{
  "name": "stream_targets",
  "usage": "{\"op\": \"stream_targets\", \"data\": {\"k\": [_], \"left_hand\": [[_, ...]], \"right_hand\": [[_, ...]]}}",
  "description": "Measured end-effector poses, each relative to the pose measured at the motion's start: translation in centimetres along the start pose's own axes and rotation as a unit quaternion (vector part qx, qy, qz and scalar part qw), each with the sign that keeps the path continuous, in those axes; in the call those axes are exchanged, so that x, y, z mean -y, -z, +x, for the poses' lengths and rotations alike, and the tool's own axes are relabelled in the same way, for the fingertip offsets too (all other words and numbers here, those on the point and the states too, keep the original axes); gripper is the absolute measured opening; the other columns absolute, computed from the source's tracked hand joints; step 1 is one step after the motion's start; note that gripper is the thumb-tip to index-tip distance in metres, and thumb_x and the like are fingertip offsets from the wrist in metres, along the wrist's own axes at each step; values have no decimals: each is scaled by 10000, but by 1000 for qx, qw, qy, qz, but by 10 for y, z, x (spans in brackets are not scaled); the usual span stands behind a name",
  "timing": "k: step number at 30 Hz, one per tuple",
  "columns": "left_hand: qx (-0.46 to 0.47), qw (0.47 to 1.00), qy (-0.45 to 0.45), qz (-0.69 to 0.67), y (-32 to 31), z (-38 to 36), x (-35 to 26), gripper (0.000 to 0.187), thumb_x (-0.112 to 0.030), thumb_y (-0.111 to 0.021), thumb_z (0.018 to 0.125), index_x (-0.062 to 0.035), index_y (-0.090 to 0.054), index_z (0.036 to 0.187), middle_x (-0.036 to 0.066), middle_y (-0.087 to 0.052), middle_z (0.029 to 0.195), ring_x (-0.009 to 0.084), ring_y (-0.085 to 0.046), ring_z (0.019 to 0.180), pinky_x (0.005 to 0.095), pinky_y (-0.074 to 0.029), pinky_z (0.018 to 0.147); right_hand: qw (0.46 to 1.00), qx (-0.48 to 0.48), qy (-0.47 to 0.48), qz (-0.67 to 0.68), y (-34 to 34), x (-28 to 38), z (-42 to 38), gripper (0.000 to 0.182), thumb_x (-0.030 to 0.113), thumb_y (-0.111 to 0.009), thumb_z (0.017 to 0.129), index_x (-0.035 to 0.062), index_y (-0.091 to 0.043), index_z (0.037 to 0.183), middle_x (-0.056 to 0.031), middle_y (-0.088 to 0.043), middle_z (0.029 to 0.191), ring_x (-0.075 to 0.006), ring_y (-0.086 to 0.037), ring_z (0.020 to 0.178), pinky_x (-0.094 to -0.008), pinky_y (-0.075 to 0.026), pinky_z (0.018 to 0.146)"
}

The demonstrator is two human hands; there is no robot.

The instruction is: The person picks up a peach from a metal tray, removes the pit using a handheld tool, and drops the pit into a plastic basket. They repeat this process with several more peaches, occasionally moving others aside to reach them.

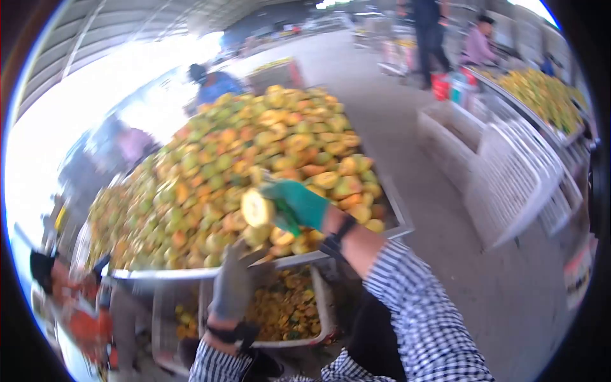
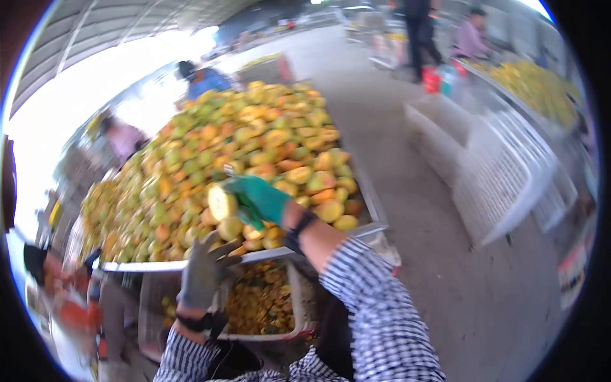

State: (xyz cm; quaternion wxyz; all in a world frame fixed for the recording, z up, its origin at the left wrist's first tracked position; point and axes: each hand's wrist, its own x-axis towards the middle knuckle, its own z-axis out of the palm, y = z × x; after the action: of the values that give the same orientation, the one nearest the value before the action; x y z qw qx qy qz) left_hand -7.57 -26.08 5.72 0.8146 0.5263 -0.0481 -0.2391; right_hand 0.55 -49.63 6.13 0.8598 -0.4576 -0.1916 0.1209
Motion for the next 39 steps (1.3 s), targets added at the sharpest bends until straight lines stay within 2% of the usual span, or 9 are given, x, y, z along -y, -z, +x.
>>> {"op": "stream_targets", "data": {"k": [3,5,8,13,19,32,34,38,39], "left_hand": [[145,982,31,-114,-2,-2,-4,747,-651,-294,991,-42,-434,1400,190,-623,1228,348,-675,1001,476,-592,791],[131,990,-11,50,24,-8,8,596,-509,-343,1035,-27,-457,1366,164,-642,1177,318,-674,1007,465,-583,828],[131,987,37,-85,35,-25,20,450,-369,-361,1069,-43,-468,1359,126,-644,1154,263,-654,1029,435,-570,852],[41,995,-21,-89,74,-29,20,404,-255,-585,973,-13,-529,1292,106,-639,1139,234,-635,1038,381,-551,869],[-39,985,-25,-166,138,-30,14,368,-251,-623,924,-5,-577,1194,111,-663,1122,238,-656,1013,375,-553,858],[-40,982,-41,-179,164,-42,29,461,-431,-437,1035,-44,-557,1255,94,-645,1136,217,-658,1003,322,-567,682],[-35,977,-25,-207,167,-51,35,457,-422,-448,1031,-37,-561,1249,98,-647,1131,211,-658,997,331,-569,699],[-45,977,-22,-207,172,-41,32,428,-382,-491,1012,-56,-529,1287,84,-667,1068,195,-670,937,324,-573,678],[-56,977,-18,-204,170,-42,29,414,-370,-496,1010,-64,-525,1288,84,-667,1071,197,-672,935,328,-575,670]], "right_hand": [[991,-26,-123,35,-58,-37,-40,251,274,-635,936,26,-666,956,-34,-645,701,-107,-550,460,-234,-443,406],[990,-10,-139,-12,-61,-59,-51,331,368,-645,941,38,-665,958,-24,-638,692,-85,-537,458,-231,-425,392],[966,-84,-146,-194,-93,-69,-57,370,431,-610,965,67,-659,920,-25,-647,725,-99,-499,421,-240,-399,361],[874,-106,26,-474,-84,-117,-46,434,419,-733,873,-2,-681,966,-93,-600,793,-193,-584,751,-360,-479,701],[964,-104,-169,-177,-110,-110,-45,215,-13,-683,801,5,-635,1010,-28,-594,863,-125,-602,744,-272,-546,662],[824,-9,-81,-561,-140,-124,-34,377,81,-676,863,-29,-580,1211,-80,-610,910,-126,-626,758,-296,-526,673],[935,-78,-279,-205,-171,-96,-24,318,16,-659,858,-49,-609,1166,-37,-620,927,-131,-633,788,-278,-530,750],[834,-39,-20,-550,-108,-175,-39,283,148,-702,889,-19,-679,1117,-153,-721,1012,-262,-698,879,-339,-540,792],[850,-96,-78,-512,-122,-172,-35,300,184,-700,893,-8,-679,1122,-199,-700,1061,-307,-692,954,-363,-535,821]]}}
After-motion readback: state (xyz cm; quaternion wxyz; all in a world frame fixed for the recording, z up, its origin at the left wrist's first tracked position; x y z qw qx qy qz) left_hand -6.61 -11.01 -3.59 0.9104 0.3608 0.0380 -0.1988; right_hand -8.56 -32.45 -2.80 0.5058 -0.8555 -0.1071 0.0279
